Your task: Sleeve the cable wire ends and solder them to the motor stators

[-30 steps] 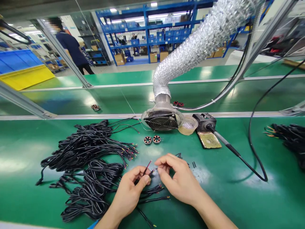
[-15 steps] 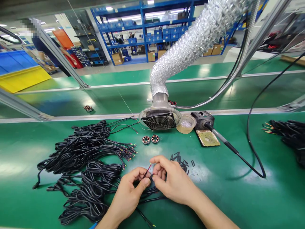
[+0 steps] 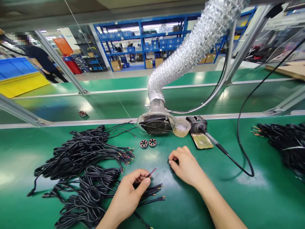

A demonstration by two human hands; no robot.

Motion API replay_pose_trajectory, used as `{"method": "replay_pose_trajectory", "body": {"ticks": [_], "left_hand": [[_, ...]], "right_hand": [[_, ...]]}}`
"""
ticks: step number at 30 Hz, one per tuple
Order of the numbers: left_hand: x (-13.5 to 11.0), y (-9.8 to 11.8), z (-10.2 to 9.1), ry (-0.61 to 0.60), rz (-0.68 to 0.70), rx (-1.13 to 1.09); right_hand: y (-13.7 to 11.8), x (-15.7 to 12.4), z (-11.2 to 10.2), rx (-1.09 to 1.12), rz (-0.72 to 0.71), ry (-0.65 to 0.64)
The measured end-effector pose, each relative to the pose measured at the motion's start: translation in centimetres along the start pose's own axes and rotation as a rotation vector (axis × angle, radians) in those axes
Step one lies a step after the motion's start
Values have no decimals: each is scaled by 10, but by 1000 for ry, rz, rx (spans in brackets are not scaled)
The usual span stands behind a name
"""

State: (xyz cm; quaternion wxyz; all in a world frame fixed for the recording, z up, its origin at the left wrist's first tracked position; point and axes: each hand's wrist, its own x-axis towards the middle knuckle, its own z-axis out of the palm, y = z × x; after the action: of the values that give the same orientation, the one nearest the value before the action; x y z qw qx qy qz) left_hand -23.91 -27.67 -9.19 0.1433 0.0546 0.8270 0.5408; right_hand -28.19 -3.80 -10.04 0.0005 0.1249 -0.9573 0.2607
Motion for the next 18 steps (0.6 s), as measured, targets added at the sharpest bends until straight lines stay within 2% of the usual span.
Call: {"method": "replay_pose_trajectory", "body": {"ticks": [4, 8, 12, 16, 18], "left_hand": [[1, 1, 1, 35, 30, -32], [6, -4, 5, 33, 8, -176], [11, -11, 7, 24, -59, -378], [12, -11, 7, 23, -79, -442], [11, -10, 6, 19, -79, -450]], "right_hand": [[-12, 1, 15, -67, -46, 13], [-17, -2, 8, -23, -45, 39], [-32, -8, 2, 377, 55, 70], [-50, -12, 15, 809, 111, 60], [-55, -12, 21, 929, 142, 64]]}}
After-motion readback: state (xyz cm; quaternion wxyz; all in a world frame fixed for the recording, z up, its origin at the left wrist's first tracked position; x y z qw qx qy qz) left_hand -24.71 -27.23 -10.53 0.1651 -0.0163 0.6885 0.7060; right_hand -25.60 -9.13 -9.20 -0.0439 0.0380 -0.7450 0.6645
